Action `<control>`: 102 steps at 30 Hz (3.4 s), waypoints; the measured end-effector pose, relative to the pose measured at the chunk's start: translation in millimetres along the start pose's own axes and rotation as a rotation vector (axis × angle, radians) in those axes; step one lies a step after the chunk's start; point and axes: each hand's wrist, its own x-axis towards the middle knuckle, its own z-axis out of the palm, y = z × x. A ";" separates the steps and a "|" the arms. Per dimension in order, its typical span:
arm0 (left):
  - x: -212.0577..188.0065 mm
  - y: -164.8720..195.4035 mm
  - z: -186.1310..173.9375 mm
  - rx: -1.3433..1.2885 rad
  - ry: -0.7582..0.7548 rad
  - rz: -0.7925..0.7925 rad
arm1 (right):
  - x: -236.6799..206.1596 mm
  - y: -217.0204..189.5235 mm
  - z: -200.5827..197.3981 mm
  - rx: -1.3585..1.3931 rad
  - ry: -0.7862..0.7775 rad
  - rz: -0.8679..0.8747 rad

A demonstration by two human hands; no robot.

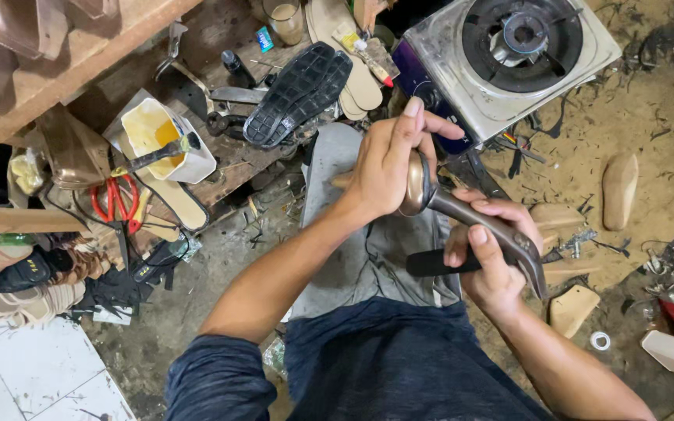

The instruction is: The person uses a curved metal tool to press and smooth the sole edge of a high-heeled shoe. They repeatedly rub the tool along the perimeter, flip the shoe to inspect the sole, and continue pressing the edges to secure the sole attachment.

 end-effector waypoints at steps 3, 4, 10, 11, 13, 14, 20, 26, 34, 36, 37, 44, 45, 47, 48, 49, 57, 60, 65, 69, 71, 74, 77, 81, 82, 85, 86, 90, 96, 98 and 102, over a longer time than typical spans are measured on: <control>-12.3 -2.9 5.2 0.055 0.035 0.038 | -3.7 -31.9 -5.0 -0.428 -0.126 -0.058; -16.1 -3.7 6.8 0.060 0.026 0.042 | -0.6 -44.5 -12.2 -0.586 -0.228 -0.093; -38.3 1.7 9.1 0.054 -0.004 0.012 | 14.7 -71.9 -30.0 -0.783 -0.482 0.046; -39.0 5.1 7.7 0.050 0.000 0.013 | 14.9 -69.1 -23.0 -0.688 -0.457 0.080; -41.3 11.0 5.4 0.037 0.015 0.011 | 11.0 -63.8 -2.2 -0.462 -0.272 0.195; -41.4 12.9 4.2 0.030 0.020 0.011 | 9.0 -61.4 9.5 -0.342 -0.184 0.249; -46.5 7.7 9.0 0.076 -0.029 0.056 | 21.1 -93.2 18.3 -0.848 -0.483 -0.004; -43.2 11.9 4.3 0.043 -0.030 0.045 | 9.9 -62.4 8.4 -0.216 0.001 0.370; -48.7 7.3 10.4 0.194 -0.071 0.169 | 9.0 -85.8 -20.0 -0.888 -0.473 -0.009; -49.7 6.6 9.5 0.167 -0.061 0.151 | 11.3 -83.9 -10.9 -0.809 -0.397 0.065; -49.6 6.9 8.2 0.150 -0.059 0.110 | 9.8 -75.8 -0.6 -0.645 -0.250 0.208; -49.1 9.1 4.5 0.177 -0.087 0.134 | -6.5 -67.4 16.6 -0.557 -0.055 0.280; -48.7 7.4 5.5 0.189 -0.091 0.160 | -4.7 -74.1 8.6 -0.684 -0.169 0.185; -47.1 5.2 4.5 0.204 -0.102 0.194 | 3.7 -80.2 -3.0 -0.928 -0.423 -0.051; -48.4 5.0 5.3 0.206 -0.104 0.200 | 3.3 -77.9 -1.7 -0.828 -0.311 0.071; -49.2 5.4 4.8 0.194 -0.090 0.188 | 3.4 -74.1 0.8 -0.723 -0.202 0.189; -48.4 4.3 0.1 0.182 -0.099 0.167 | 1.0 -79.0 17.5 -0.804 -0.194 0.215; -50.7 -7.5 1.9 0.181 -0.109 0.191 | 33.3 -93.2 -2.3 -0.974 -0.486 0.135; -56.9 -18.2 1.9 0.237 -0.028 0.222 | 77.0 -95.9 3.0 -1.141 -0.676 0.440; -81.0 -12.8 -1.0 0.151 0.117 0.222 | 55.2 -79.3 9.9 -0.772 -0.504 0.388; -102.0 -11.9 10.7 0.316 0.396 0.198 | 28.0 -62.5 2.7 -0.512 -0.419 0.359; -121.6 -20.1 27.3 0.485 0.709 0.083 | -15.9 -26.5 -11.5 -0.056 -0.344 0.377; -133.0 -29.2 40.7 -0.383 0.837 -0.278 | -49.6 -9.6 -24.5 -0.016 -0.317 0.375; -136.6 -32.4 54.1 -0.843 0.785 -0.410 | -70.6 -10.6 -37.4 0.039 -0.257 0.446; -136.4 -32.2 58.3 -0.814 0.828 -0.469 | -74.5 -12.8 -40.8 0.021 -0.238 0.448; -131.3 -33.6 71.2 -0.806 0.865 -0.544 | -87.8 -17.3 -51.3 -0.030 -0.165 0.459; -131.9 -34.2 75.8 -0.861 0.831 -0.505 | -93.0 -18.7 -54.3 -0.045 -0.140 0.466; -136.4 -45.1 85.0 -1.012 0.731 -0.874 | -115.4 -26.6 -55.3 -0.252 -0.044 0.512; -146.3 -83.4 108.1 -0.942 0.776 -0.734 | -112.9 -48.8 -43.2 -0.712 -0.135 0.440; -150.2 -94.4 115.7 -0.916 0.813 -0.624 | -103.8 -51.6 -44.1 -0.886 -0.371 0.178; -157.5 -102.3 120.2 -0.861 0.838 -0.535 | -97.6 -43.9 -49.2 -0.619 -0.225 0.466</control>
